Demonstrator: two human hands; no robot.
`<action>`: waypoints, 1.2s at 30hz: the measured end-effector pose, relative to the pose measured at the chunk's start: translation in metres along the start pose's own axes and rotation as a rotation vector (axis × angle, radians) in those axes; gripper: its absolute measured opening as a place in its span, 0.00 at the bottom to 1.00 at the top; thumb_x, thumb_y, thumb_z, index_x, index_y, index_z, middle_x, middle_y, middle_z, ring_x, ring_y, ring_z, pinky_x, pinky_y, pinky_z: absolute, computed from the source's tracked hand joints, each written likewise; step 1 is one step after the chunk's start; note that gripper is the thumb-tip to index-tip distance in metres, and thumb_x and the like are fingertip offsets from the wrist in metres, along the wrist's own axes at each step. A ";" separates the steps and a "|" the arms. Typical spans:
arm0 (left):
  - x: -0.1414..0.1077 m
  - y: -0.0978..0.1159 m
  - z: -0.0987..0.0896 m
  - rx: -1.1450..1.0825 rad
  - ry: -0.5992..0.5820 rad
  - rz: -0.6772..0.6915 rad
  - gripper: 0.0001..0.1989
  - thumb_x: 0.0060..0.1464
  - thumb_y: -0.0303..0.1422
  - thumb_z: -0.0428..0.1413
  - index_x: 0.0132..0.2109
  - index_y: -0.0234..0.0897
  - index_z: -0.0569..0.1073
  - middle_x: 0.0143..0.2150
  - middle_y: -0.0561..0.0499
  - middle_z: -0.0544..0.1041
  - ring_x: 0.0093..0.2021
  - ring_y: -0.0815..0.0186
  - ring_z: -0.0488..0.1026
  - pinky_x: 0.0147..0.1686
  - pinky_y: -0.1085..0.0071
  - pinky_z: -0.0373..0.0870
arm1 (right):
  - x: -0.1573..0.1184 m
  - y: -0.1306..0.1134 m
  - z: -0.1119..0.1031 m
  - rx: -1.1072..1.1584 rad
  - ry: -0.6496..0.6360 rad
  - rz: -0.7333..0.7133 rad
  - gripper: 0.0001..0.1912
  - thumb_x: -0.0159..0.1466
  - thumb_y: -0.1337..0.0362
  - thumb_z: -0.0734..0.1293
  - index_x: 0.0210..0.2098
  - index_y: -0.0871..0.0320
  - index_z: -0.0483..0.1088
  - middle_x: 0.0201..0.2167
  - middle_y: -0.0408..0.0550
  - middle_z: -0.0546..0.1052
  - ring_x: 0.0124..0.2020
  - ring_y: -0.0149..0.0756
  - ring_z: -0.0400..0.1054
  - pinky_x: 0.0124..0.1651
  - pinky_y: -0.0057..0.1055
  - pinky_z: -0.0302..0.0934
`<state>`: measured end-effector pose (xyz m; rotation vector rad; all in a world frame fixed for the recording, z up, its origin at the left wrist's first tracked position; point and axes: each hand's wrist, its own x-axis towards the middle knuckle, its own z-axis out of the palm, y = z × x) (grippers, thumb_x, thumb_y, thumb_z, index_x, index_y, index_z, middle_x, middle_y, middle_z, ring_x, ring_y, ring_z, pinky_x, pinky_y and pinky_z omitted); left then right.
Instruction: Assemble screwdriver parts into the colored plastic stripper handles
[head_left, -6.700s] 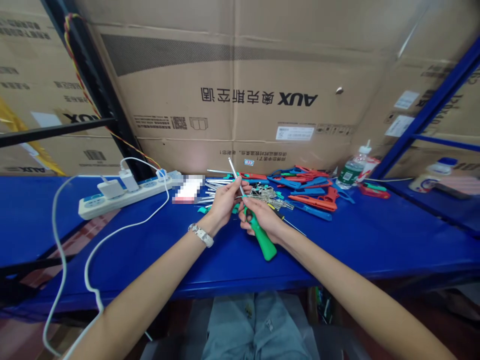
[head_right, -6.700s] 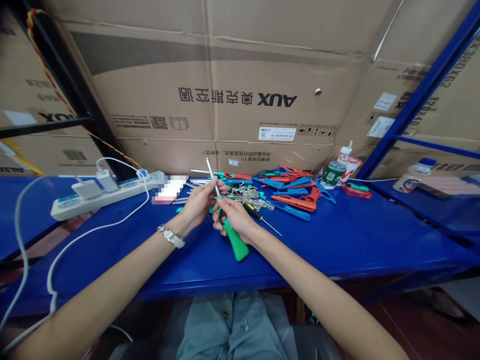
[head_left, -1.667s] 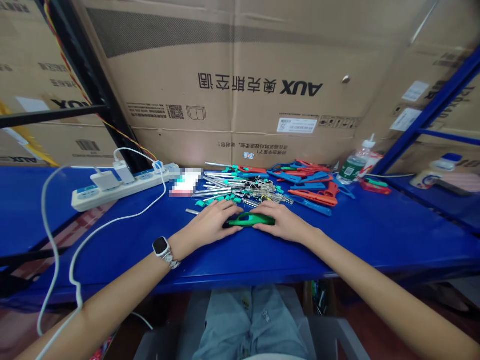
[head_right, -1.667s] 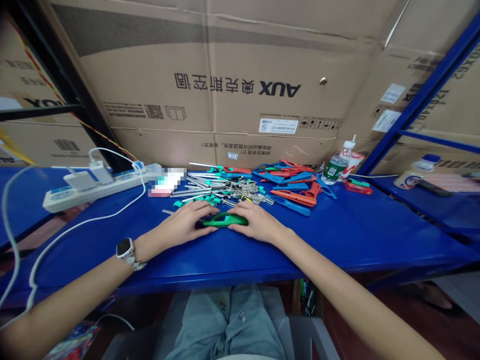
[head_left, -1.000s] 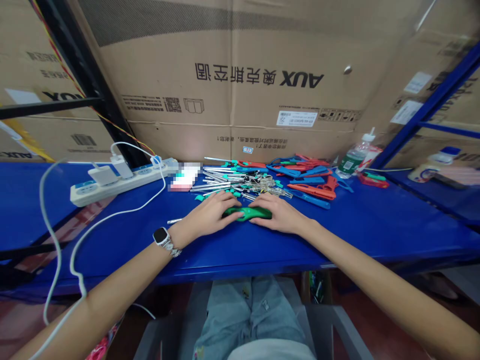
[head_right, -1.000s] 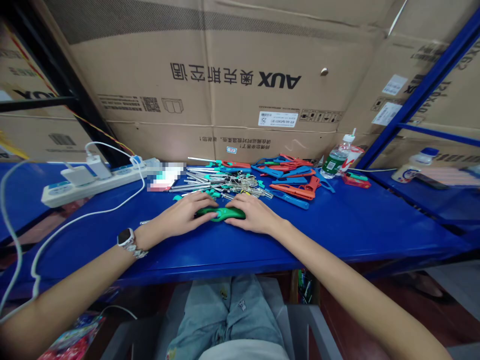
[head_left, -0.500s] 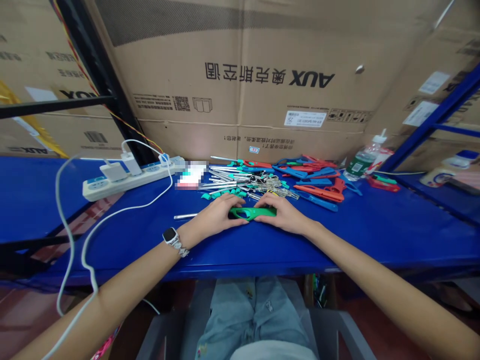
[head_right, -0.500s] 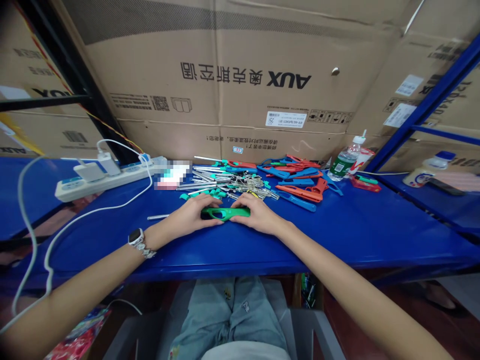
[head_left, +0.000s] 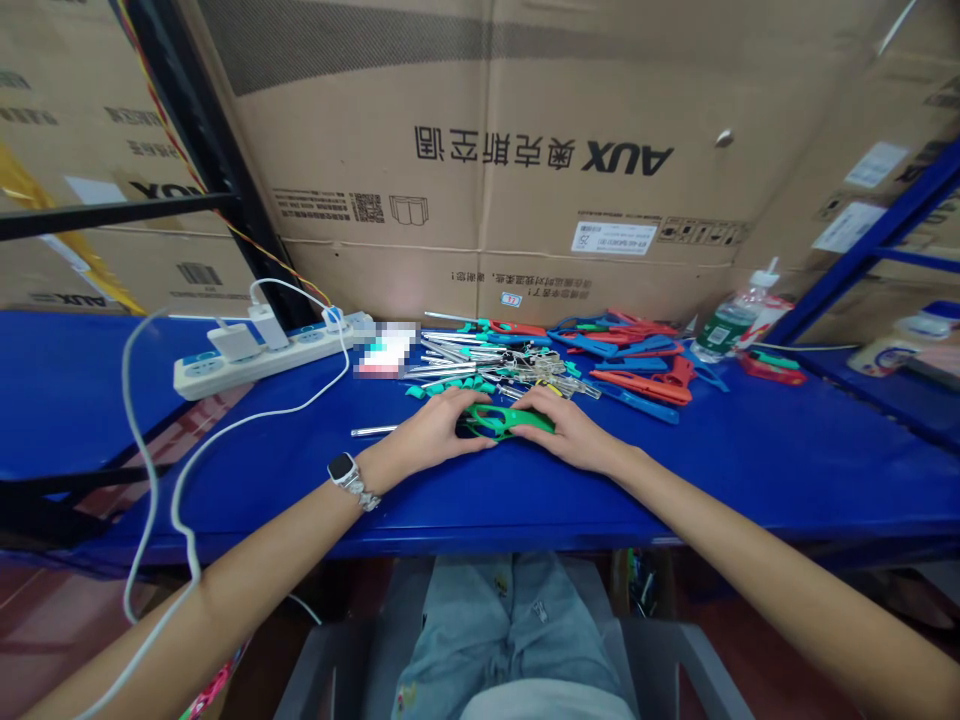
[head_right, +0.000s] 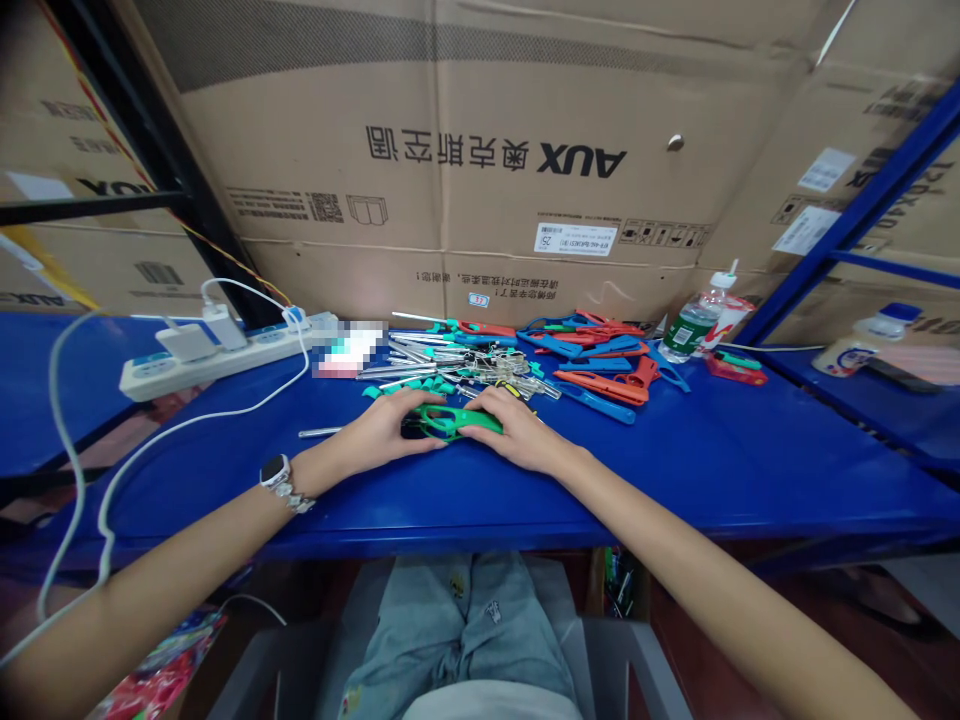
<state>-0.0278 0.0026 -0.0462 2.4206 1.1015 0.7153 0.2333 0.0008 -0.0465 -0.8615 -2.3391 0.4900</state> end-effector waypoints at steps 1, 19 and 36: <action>-0.001 0.000 -0.003 0.004 -0.002 0.012 0.32 0.55 0.44 0.67 0.63 0.38 0.70 0.58 0.40 0.75 0.59 0.51 0.73 0.58 0.51 0.72 | 0.000 0.000 -0.001 -0.018 0.005 -0.011 0.14 0.72 0.53 0.65 0.49 0.56 0.72 0.44 0.52 0.74 0.48 0.43 0.70 0.53 0.42 0.66; -0.035 -0.015 -0.050 0.182 -0.103 0.028 0.08 0.67 0.34 0.55 0.49 0.39 0.77 0.49 0.45 0.76 0.49 0.58 0.74 0.51 0.58 0.72 | 0.038 -0.029 0.012 -0.378 -0.004 -0.090 0.12 0.71 0.59 0.65 0.49 0.56 0.76 0.43 0.54 0.76 0.48 0.47 0.69 0.53 0.49 0.62; -0.035 -0.024 -0.039 0.097 -0.007 0.073 0.05 0.67 0.29 0.50 0.43 0.37 0.70 0.43 0.47 0.74 0.41 0.61 0.74 0.44 0.62 0.73 | 0.036 -0.025 0.044 -0.239 0.002 -0.138 0.12 0.71 0.62 0.66 0.50 0.57 0.77 0.42 0.52 0.75 0.45 0.42 0.70 0.51 0.46 0.67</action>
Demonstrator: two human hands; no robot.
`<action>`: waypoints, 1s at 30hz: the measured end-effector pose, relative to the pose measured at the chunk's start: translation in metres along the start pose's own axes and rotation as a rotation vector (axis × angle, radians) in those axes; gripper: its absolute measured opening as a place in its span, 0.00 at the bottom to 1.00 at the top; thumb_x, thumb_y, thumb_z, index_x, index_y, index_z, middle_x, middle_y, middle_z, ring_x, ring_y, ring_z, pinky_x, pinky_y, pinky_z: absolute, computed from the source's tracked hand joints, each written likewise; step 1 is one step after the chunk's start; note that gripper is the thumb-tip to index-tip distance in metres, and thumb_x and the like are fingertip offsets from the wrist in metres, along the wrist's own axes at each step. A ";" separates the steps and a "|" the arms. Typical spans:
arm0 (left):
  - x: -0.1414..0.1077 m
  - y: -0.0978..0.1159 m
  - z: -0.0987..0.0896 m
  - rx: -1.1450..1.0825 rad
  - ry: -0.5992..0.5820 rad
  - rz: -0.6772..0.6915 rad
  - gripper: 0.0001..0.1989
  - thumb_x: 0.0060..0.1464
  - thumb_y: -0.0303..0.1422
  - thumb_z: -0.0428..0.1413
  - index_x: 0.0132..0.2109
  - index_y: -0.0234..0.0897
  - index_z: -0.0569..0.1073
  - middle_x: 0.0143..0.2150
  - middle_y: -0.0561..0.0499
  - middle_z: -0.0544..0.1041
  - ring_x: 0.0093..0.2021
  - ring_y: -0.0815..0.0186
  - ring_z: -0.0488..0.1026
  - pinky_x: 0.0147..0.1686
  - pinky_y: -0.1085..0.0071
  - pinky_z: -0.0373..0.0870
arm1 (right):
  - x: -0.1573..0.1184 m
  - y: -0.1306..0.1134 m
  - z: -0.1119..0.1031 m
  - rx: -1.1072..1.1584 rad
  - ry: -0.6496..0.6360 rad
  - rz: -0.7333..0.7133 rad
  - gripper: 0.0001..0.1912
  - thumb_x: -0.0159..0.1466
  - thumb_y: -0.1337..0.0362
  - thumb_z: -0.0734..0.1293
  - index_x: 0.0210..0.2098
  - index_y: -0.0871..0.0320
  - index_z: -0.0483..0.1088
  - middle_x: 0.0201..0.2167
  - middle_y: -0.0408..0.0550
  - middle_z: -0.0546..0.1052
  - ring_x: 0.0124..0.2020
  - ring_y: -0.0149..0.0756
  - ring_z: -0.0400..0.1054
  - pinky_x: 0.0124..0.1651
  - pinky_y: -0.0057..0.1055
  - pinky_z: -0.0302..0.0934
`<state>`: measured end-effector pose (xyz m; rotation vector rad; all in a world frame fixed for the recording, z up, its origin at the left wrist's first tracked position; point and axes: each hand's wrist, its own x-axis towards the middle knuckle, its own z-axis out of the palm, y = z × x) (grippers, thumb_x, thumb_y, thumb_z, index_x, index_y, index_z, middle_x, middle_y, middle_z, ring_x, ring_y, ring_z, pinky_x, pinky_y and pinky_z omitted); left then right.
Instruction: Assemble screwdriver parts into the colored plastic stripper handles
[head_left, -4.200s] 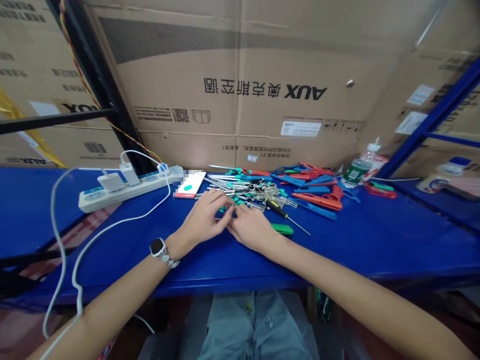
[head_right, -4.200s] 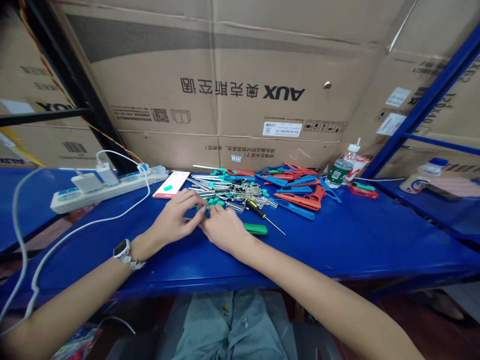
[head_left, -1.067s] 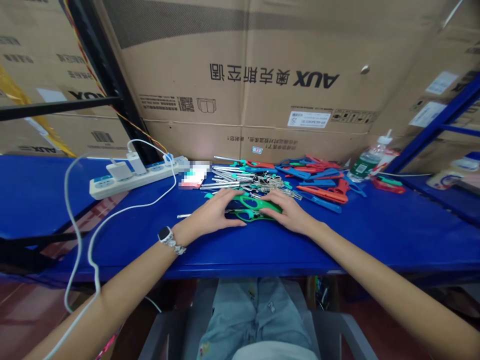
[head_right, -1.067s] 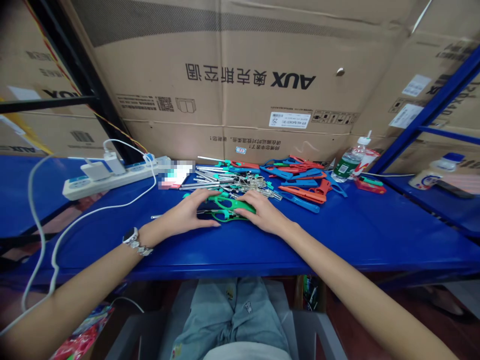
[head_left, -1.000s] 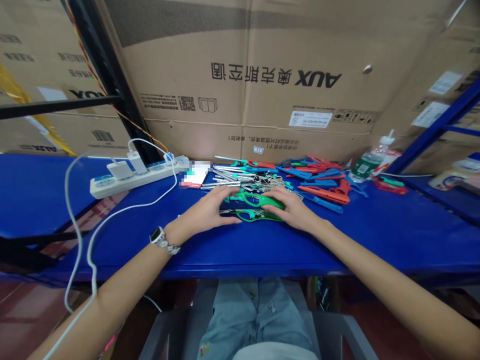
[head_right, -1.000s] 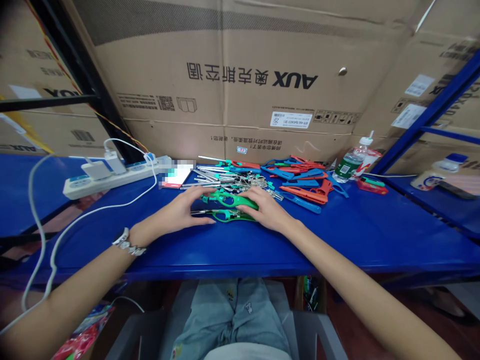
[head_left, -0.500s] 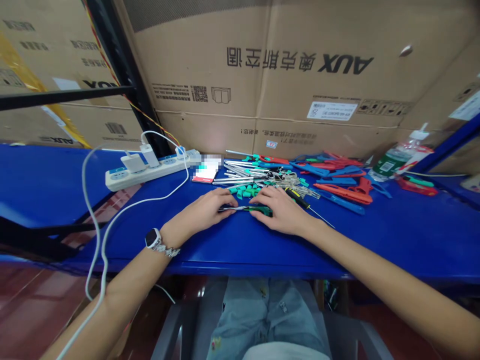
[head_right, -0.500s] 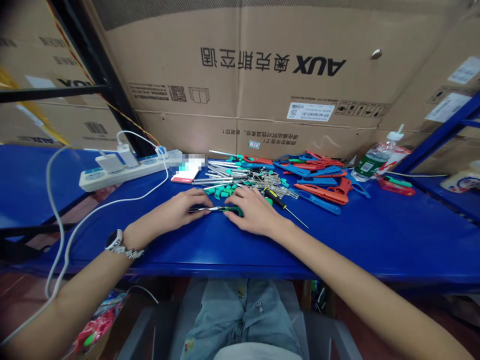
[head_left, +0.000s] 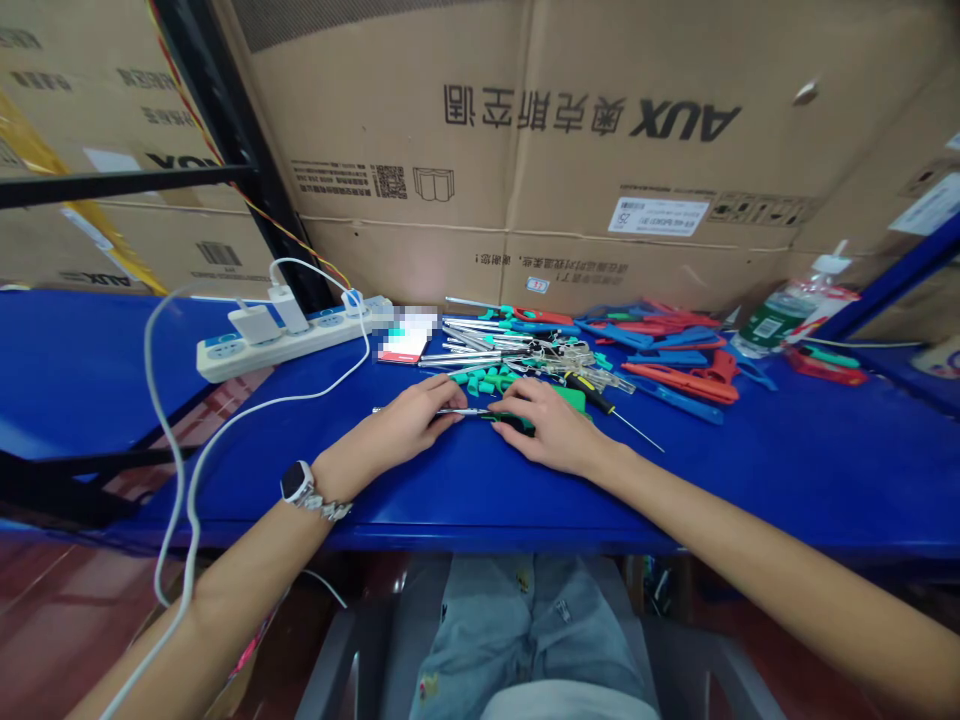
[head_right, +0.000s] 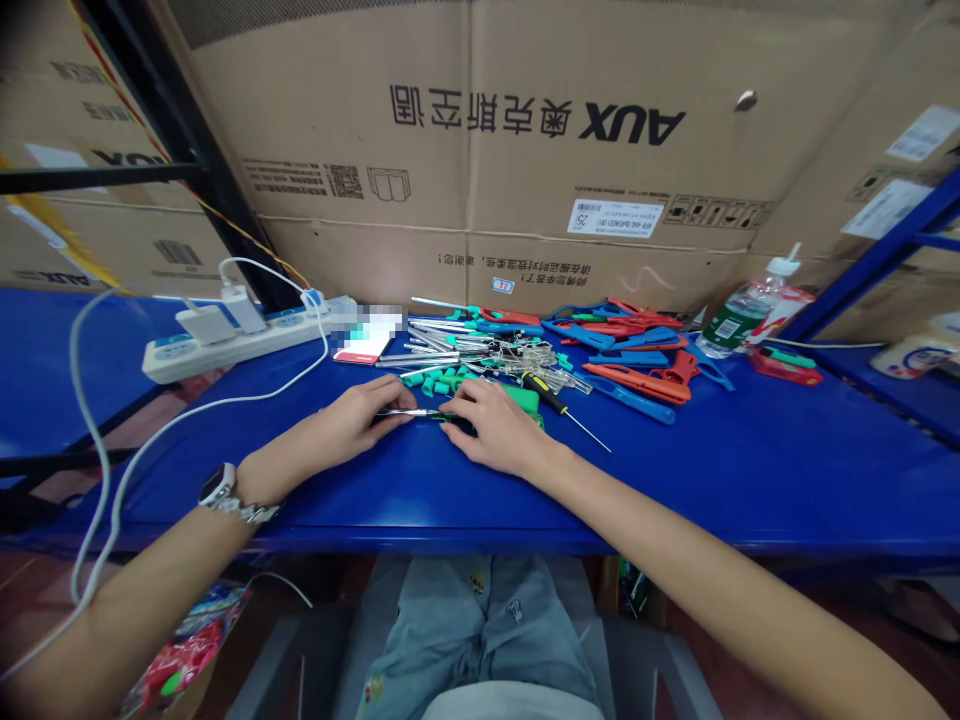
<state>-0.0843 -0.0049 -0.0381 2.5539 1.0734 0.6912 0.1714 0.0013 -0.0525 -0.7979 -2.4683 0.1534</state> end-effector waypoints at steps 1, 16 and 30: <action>0.000 0.000 0.000 0.004 0.000 -0.004 0.05 0.67 0.29 0.50 0.43 0.37 0.70 0.43 0.47 0.74 0.42 0.61 0.74 0.44 0.61 0.73 | 0.000 0.000 0.000 -0.001 0.009 -0.006 0.12 0.71 0.63 0.66 0.50 0.57 0.78 0.41 0.53 0.75 0.44 0.42 0.70 0.50 0.46 0.67; -0.001 -0.004 0.001 0.053 0.019 0.047 0.09 0.69 0.30 0.49 0.47 0.38 0.74 0.45 0.47 0.71 0.44 0.60 0.74 0.47 0.59 0.75 | 0.002 -0.001 0.002 -0.017 0.036 -0.012 0.10 0.70 0.64 0.66 0.45 0.58 0.80 0.39 0.52 0.75 0.42 0.41 0.69 0.49 0.44 0.68; 0.009 0.009 0.005 0.104 -0.021 0.093 0.09 0.69 0.29 0.51 0.50 0.38 0.76 0.48 0.45 0.74 0.47 0.60 0.76 0.49 0.60 0.76 | 0.003 -0.003 0.006 0.092 0.056 0.042 0.08 0.67 0.65 0.69 0.46 0.58 0.77 0.41 0.51 0.76 0.45 0.42 0.71 0.51 0.45 0.69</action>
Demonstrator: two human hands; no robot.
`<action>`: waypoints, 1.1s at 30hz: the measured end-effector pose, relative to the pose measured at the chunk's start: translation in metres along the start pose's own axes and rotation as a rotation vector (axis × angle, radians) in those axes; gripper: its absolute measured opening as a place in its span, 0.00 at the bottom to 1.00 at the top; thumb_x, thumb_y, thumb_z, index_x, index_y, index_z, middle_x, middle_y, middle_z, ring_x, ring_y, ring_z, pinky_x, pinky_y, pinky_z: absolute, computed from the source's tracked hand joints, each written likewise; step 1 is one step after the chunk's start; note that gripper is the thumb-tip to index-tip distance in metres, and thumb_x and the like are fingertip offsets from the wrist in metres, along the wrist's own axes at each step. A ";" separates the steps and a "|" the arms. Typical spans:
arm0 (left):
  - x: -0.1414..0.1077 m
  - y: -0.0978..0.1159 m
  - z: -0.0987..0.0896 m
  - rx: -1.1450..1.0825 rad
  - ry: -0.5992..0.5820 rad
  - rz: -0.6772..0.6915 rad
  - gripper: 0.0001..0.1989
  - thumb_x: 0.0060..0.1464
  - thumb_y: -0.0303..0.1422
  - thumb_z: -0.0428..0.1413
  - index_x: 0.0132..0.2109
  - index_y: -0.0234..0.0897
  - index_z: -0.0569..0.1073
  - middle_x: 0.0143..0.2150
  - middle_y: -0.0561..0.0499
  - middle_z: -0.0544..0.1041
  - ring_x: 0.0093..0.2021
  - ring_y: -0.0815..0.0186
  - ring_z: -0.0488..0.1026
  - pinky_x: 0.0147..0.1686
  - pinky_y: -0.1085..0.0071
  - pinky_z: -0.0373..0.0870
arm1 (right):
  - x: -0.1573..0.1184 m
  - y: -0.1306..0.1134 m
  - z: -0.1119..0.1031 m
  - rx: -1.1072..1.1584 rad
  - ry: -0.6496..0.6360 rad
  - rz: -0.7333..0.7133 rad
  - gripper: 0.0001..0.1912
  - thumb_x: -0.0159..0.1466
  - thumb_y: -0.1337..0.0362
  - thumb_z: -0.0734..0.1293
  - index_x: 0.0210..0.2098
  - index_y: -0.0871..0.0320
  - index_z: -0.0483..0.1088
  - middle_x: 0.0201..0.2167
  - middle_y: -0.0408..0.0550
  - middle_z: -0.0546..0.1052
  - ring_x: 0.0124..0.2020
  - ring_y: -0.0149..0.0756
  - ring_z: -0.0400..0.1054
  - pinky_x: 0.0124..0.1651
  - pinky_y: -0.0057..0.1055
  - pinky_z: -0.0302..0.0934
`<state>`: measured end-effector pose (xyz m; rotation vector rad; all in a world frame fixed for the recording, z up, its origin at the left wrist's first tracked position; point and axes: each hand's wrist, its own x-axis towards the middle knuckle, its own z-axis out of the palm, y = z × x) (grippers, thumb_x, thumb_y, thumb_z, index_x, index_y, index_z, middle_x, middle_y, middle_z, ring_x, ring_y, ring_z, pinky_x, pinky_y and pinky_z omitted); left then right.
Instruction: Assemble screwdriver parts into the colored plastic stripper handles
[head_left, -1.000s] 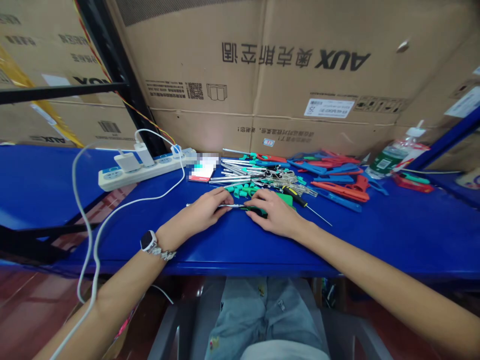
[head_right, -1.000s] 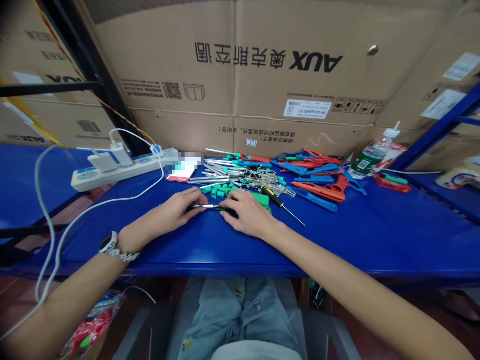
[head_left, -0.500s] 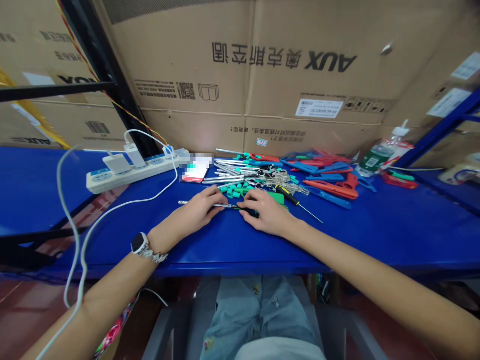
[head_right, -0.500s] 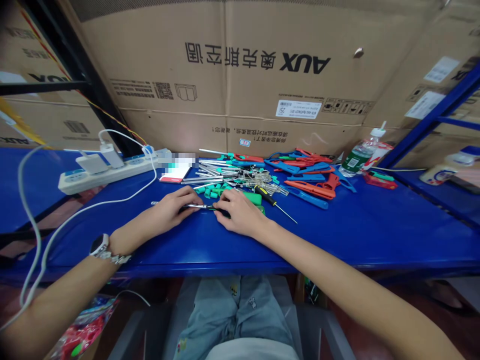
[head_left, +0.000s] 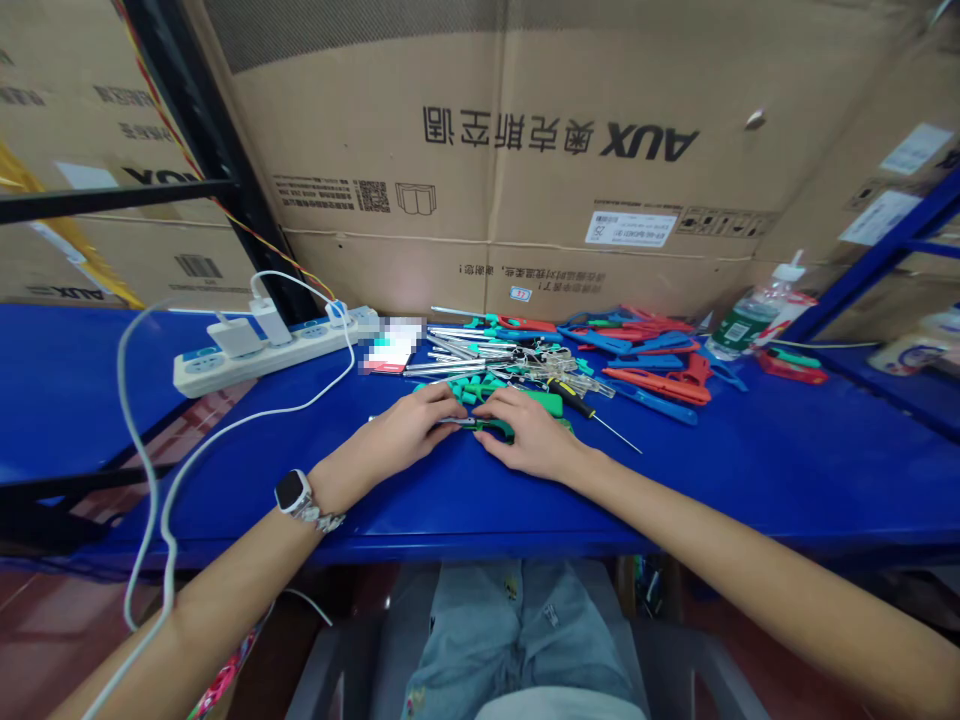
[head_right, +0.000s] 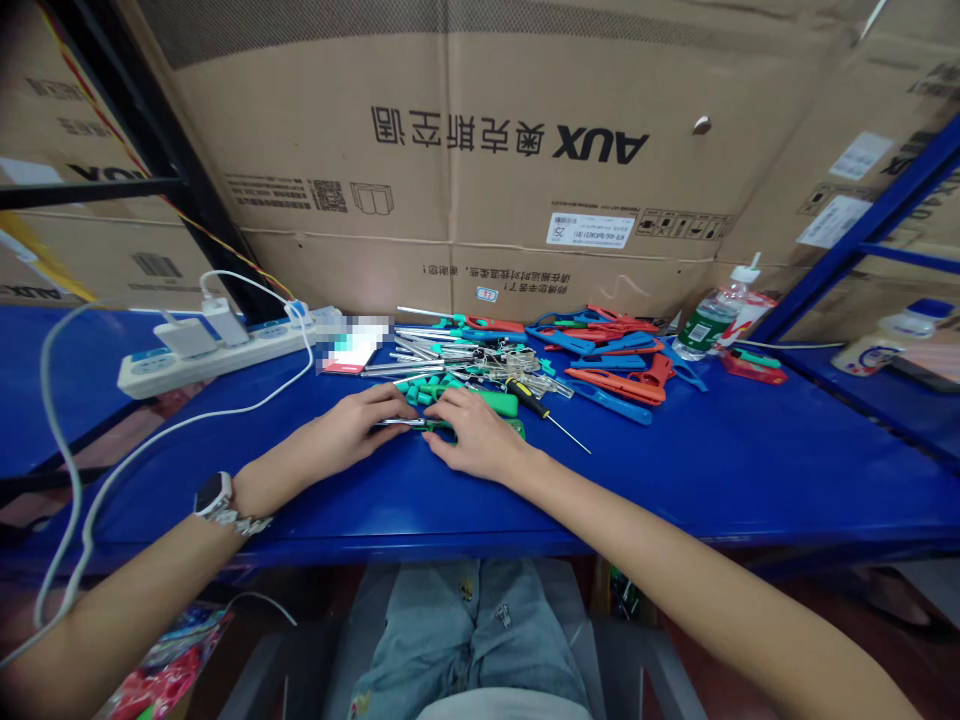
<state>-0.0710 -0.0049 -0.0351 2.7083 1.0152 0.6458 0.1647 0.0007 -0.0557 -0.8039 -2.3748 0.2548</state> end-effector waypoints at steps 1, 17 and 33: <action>0.000 0.000 0.000 -0.005 -0.009 0.002 0.10 0.69 0.29 0.52 0.50 0.38 0.77 0.48 0.45 0.74 0.46 0.60 0.76 0.49 0.60 0.76 | 0.000 0.000 0.000 0.009 0.005 0.012 0.08 0.66 0.66 0.70 0.45 0.58 0.76 0.40 0.51 0.76 0.45 0.42 0.71 0.51 0.45 0.69; -0.005 0.004 -0.003 0.043 -0.013 -0.012 0.15 0.71 0.32 0.49 0.52 0.39 0.79 0.47 0.43 0.76 0.44 0.59 0.76 0.47 0.59 0.76 | -0.002 0.002 0.001 0.021 0.037 -0.015 0.05 0.67 0.65 0.70 0.41 0.57 0.79 0.39 0.50 0.76 0.43 0.40 0.71 0.49 0.43 0.70; -0.008 0.007 -0.004 0.094 -0.010 0.006 0.20 0.73 0.35 0.44 0.49 0.38 0.81 0.45 0.43 0.75 0.41 0.62 0.74 0.43 0.63 0.75 | -0.003 0.001 -0.001 -0.021 0.010 -0.071 0.07 0.70 0.65 0.67 0.42 0.58 0.78 0.40 0.53 0.75 0.43 0.42 0.71 0.49 0.44 0.70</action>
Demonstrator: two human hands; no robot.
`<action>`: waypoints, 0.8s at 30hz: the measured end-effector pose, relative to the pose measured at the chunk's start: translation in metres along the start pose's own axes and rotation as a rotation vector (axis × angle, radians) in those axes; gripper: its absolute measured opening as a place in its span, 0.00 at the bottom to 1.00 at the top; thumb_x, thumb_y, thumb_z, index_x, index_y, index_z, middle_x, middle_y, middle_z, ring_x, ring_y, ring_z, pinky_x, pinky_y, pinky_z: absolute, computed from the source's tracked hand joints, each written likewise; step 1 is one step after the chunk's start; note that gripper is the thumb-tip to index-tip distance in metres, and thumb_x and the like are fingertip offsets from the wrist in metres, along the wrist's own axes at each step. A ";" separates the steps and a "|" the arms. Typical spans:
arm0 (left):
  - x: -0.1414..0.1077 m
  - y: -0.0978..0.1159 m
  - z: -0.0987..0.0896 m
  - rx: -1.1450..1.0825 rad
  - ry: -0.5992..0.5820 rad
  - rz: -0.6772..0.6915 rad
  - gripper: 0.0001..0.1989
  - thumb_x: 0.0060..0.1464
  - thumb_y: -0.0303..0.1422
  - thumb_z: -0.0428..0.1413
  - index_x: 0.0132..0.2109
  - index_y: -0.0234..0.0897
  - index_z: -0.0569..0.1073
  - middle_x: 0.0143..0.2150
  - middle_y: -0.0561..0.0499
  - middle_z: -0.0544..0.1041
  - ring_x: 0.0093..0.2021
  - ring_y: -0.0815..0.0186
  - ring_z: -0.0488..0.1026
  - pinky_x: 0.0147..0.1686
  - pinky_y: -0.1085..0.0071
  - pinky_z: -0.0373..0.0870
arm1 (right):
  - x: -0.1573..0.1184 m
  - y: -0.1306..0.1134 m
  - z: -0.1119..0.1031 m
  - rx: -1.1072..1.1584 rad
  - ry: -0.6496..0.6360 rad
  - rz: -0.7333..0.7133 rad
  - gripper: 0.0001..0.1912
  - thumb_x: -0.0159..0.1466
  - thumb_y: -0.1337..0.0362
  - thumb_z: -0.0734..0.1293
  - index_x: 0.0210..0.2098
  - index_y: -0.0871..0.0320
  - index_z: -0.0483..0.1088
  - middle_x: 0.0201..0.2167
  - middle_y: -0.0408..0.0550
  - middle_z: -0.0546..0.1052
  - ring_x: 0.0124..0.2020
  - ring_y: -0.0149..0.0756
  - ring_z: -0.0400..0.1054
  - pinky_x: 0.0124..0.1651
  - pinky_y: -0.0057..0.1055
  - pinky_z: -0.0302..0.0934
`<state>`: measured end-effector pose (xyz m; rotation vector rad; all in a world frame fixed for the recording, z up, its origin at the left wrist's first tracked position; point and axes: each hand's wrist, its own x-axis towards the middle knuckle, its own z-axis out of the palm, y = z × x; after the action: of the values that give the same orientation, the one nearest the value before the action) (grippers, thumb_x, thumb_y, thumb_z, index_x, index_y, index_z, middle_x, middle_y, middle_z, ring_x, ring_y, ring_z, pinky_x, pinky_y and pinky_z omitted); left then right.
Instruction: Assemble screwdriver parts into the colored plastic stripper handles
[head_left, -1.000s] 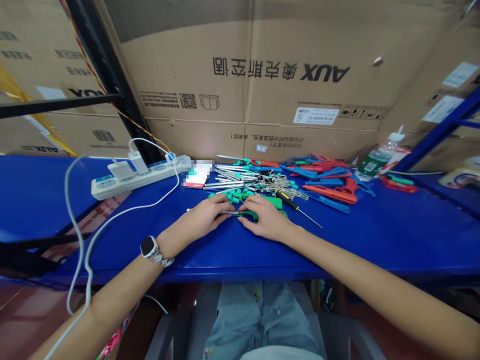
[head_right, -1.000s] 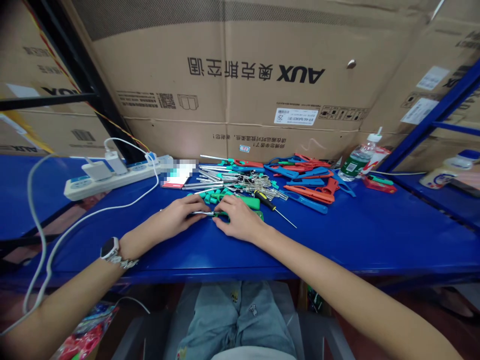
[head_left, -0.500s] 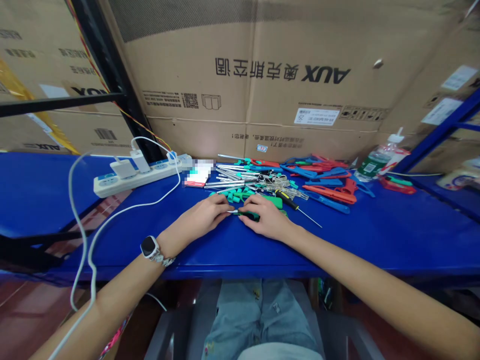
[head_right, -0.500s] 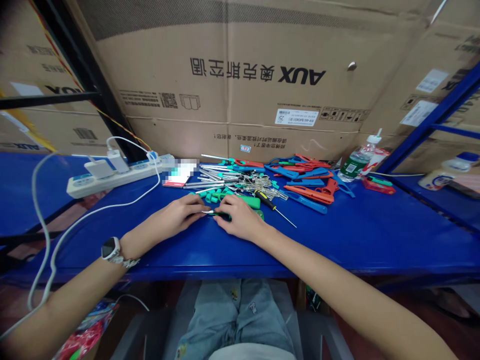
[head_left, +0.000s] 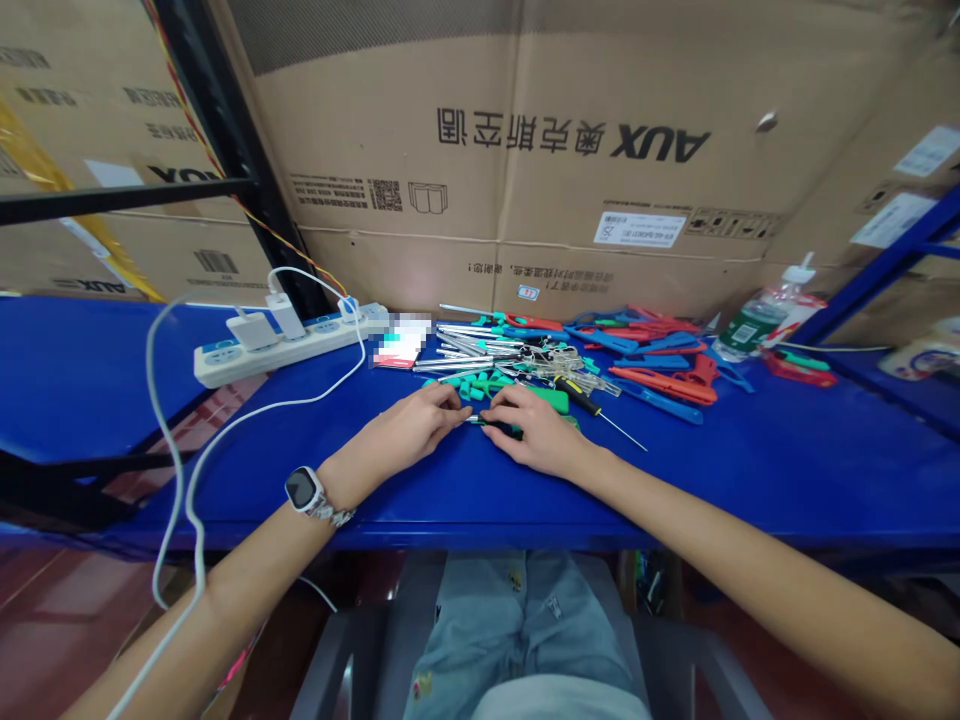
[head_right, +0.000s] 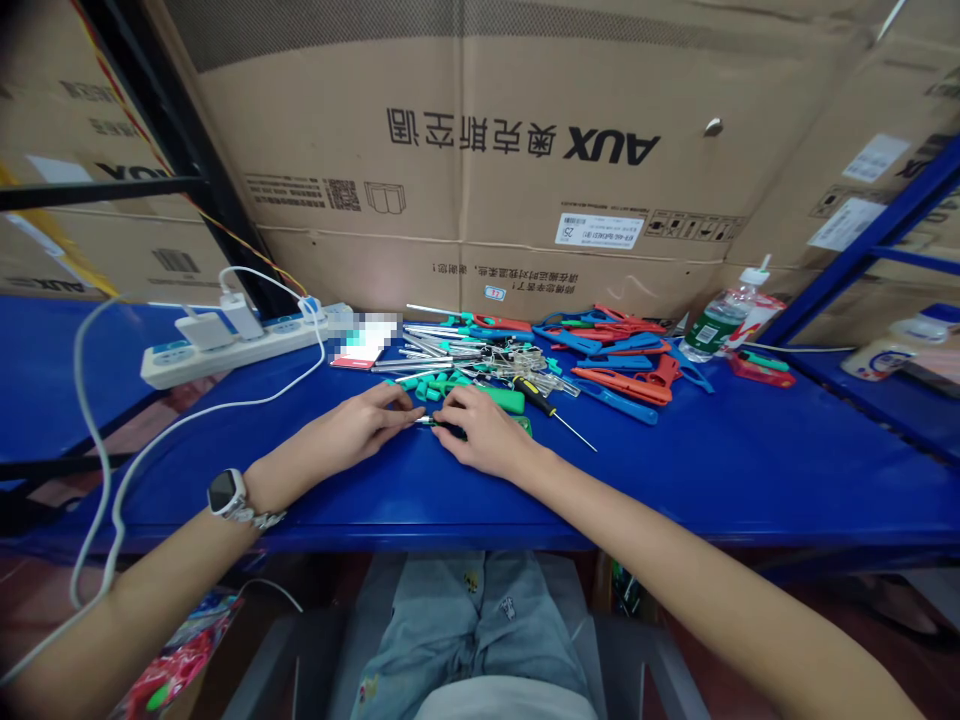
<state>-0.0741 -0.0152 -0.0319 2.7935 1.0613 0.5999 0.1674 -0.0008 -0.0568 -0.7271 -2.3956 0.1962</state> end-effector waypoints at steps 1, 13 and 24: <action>0.000 0.001 -0.001 0.017 -0.011 -0.005 0.21 0.74 0.35 0.43 0.48 0.37 0.81 0.45 0.43 0.75 0.41 0.62 0.74 0.43 0.64 0.75 | 0.000 -0.001 0.000 0.006 -0.003 0.004 0.07 0.69 0.65 0.67 0.42 0.58 0.78 0.40 0.53 0.75 0.43 0.42 0.71 0.49 0.44 0.70; 0.000 0.004 0.004 0.046 0.028 -0.002 0.24 0.74 0.36 0.41 0.48 0.36 0.81 0.43 0.43 0.74 0.40 0.61 0.71 0.40 0.64 0.72 | 0.029 -0.004 -0.019 0.173 -0.195 0.266 0.05 0.65 0.71 0.71 0.33 0.58 0.79 0.31 0.45 0.76 0.30 0.31 0.69 0.37 0.30 0.62; -0.002 -0.003 0.010 0.102 0.055 0.040 0.17 0.70 0.29 0.47 0.55 0.36 0.79 0.46 0.42 0.75 0.44 0.58 0.74 0.44 0.60 0.77 | 0.018 -0.002 -0.011 0.127 -0.095 0.157 0.06 0.66 0.73 0.68 0.34 0.59 0.76 0.38 0.48 0.77 0.36 0.34 0.71 0.41 0.32 0.66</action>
<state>-0.0730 -0.0136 -0.0425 2.9081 1.0776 0.6490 0.1611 0.0068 -0.0382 -0.8630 -2.3896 0.4533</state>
